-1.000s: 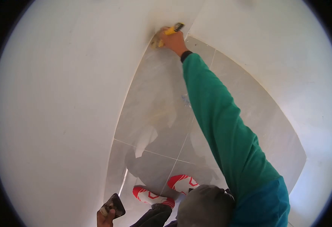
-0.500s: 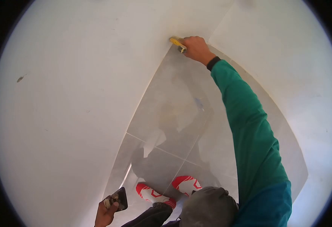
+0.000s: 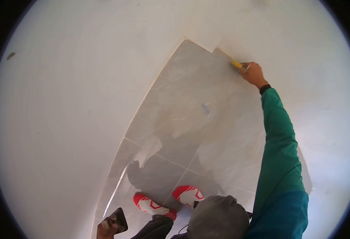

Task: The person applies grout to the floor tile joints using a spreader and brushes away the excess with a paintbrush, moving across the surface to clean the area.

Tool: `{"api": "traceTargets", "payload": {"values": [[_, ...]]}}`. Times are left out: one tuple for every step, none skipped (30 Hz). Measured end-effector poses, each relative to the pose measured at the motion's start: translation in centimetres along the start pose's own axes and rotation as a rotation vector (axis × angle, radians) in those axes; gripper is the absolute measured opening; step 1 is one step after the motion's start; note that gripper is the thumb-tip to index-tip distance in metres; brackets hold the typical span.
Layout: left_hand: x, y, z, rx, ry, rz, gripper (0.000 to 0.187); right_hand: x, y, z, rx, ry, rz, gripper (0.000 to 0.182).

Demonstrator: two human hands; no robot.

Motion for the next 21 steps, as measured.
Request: {"api": "traceTargets", "payload": {"values": [[0.0,0.0,-0.2,0.005,0.016,0.055,0.023,0.4,3.6,0.2,-0.239,-0.013,0.195,0.029],[-0.5,0.1,-0.1,0.006,0.066,-0.078,0.024,-0.3,6.8,-0.2,-0.483,-0.031,0.393,0.032],[-0.5,0.2,0.2,0.003,0.045,-0.031,0.024,-0.5,6.9,0.9,-0.47,0.083,0.728,0.033],[-0.4,0.5,0.5,-0.003,0.028,0.025,0.024,-1.4,6.3,2.3,-0.453,0.209,1.069,0.034],[-0.5,1.3,0.7,-0.011,0.031,0.047,0.024,-3.1,4.9,3.3,-0.536,0.232,1.197,0.035],[-1.2,2.3,1.0,-0.028,0.021,-0.017,0.024,-4.7,3.7,4.2,-0.615,0.257,1.323,0.036],[-1.6,3.1,1.3,-0.045,0.008,-0.083,0.023,-5.6,3.4,4.7,-0.618,0.314,1.206,0.038],[-1.4,3.6,1.7,-0.059,0.009,-0.064,0.023,-5.7,3.1,5.0,-0.623,0.369,1.089,0.041],[-1.1,3.6,1.4,-0.041,-0.008,0.003,0.023,-4.6,2.7,4.3,-0.638,0.369,1.1,0.041],[-1.2,3.4,1.3,-0.014,-0.02,0.056,0.023,-3.5,2.3,4.0,-0.726,0.279,1.121,0.04],[-1.1,3.3,1.4,-0.04,0.037,-0.015,0.022,-2.7,2.3,4.3,-0.804,0.206,1.128,0.039],[-1.8,3.1,1.5,-0.043,0.022,-0.015,0.022,-3.2,2.9,4.3,-0.814,0.212,1.116,0.039],[-1.9,3.3,1.5,-0.07,0.041,-0.037,0.023,-3.6,3.2,4.3,-0.753,0.251,0.999,0.039],[-1.7,3.4,1.3,-0.086,0.061,-0.06,0.024,-4.5,3.0,3.6,-0.69,0.274,0.883,0.039],[-1.7,3.5,1.5,-0.089,0.051,-0.059,0.024,-6.8,3.4,2.0,-0.804,0.296,1.447,0.029],[-1.9,3.6,1.4,-0.088,0.021,-0.034,0.024,-5.6,4.5,1.5,-0.682,0.303,1.011,0.024],[-1.9,3.7,1.2,-0.087,-0.006,-0.008,0.025,-5.5,6.2,0.2,-0.549,0.299,0.582,0.02],[-1.6,3.7,0.9,-0.095,0.001,-0.018,0.025,-6.5,8.6,-2.4,-0.38,0.463,0.418,0.011],[-1.4,3.2,0.6,-0.087,0.003,0.004,0.026,-4.2,7.1,-4.7,-0.237,0.3,-0.227,0.02],[-1.3,2.7,0.0,-0.07,0.006,0.028,0.027,-3.5,10.6,-7.8,-0.429,0.348,0.182,0.035],[-0.6,2.7,-0.8,-0.051,0.09,0.188,0.028,-3.7,12.9,-9.2,-0.606,0.301,0.341,0.039]]}}
Point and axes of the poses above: each hand's wrist, its own z-axis towards the middle knuckle, its own x-axis out of the back of the hand, y = z × x, the point moved 10 cm from there along z, towards the middle knuckle, and after that the axes turned 10 degrees about -x, right-handed, at the moved point
